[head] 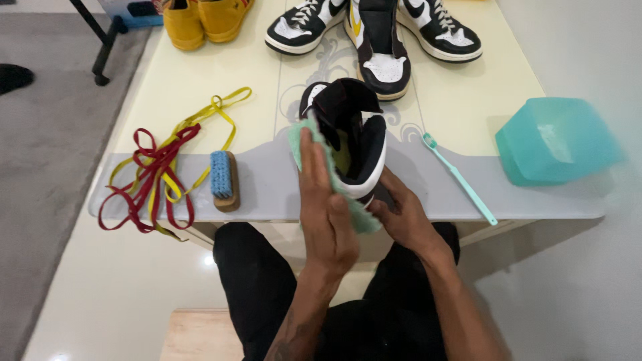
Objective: The person cleans a high-top sneaker by hand using a green cloth to wipe the tongue and sides, followed by scrubbing the outer surface with a wooden-handled brush.
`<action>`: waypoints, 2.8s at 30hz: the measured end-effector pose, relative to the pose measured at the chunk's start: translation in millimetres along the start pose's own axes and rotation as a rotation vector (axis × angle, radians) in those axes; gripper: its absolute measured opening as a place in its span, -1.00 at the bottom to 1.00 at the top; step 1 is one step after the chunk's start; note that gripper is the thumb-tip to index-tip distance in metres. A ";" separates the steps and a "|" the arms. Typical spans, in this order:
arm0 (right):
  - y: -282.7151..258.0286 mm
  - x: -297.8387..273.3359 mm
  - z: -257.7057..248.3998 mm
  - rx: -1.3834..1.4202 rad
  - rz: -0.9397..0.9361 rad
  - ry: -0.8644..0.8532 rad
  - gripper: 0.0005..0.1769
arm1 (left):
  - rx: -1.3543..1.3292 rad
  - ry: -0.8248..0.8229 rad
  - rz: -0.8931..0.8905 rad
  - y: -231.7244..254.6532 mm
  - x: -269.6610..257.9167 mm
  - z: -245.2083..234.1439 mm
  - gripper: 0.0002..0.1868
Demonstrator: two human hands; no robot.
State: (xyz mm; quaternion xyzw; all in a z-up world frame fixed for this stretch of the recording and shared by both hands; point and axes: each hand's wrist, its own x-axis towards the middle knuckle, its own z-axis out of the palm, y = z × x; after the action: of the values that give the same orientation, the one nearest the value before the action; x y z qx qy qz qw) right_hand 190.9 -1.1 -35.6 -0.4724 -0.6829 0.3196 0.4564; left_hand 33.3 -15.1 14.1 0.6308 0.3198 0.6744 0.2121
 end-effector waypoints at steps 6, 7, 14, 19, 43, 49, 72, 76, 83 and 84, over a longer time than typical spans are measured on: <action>-9.2 -0.7 -1.6 0.016 0.026 -0.029 -0.18 | 0.154 -0.145 0.013 -21.2 -63.5 -2.5 -0.34; -15.0 1.0 -3.1 0.017 0.023 -0.025 -0.18 | 0.154 -0.147 0.018 -24.3 -69.2 -6.0 -0.34; -25.0 8.3 -9.2 -0.005 -0.089 -0.113 -0.30 | 0.475 -0.109 -0.067 -32.5 -54.0 -10.1 -0.25; -38.2 3.8 -5.8 -0.038 0.024 -0.126 -0.11 | 0.608 -0.026 -0.162 -20.0 -43.7 -8.3 -0.07; -68.9 -7.0 1.6 -0.291 -0.179 0.389 -0.82 | 0.433 0.104 0.017 16.5 -9.6 -42.1 -0.88; -38.2 -22.3 40.0 -0.292 -0.086 0.645 -0.61 | 0.004 0.000 -0.182 -14.6 -40.3 -24.9 -0.30; -44.2 -24.0 48.0 -0.337 -0.180 0.472 -0.35 | 0.017 0.011 -0.027 -47.3 -48.5 -18.5 -0.41; -41.2 -11.7 40.3 -0.201 -0.185 0.454 -0.30 | 0.007 0.036 0.013 -40.3 -29.8 -17.5 -0.42; -14.2 -45.4 46.5 -0.461 -0.133 0.429 -0.34 | 0.439 -0.034 0.013 -53.5 -73.2 -23.2 -0.36; -12.5 -47.4 45.2 -0.536 -0.086 0.413 -0.33 | 0.537 -0.042 0.013 -55.0 -75.5 -24.8 -0.34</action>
State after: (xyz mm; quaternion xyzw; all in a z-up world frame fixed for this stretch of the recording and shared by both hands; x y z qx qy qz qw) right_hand 151.2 -50.2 -57.1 -0.6012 -0.6550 0.0068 0.4578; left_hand 10.9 -32.4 -78.3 0.6804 0.4786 0.5536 0.0395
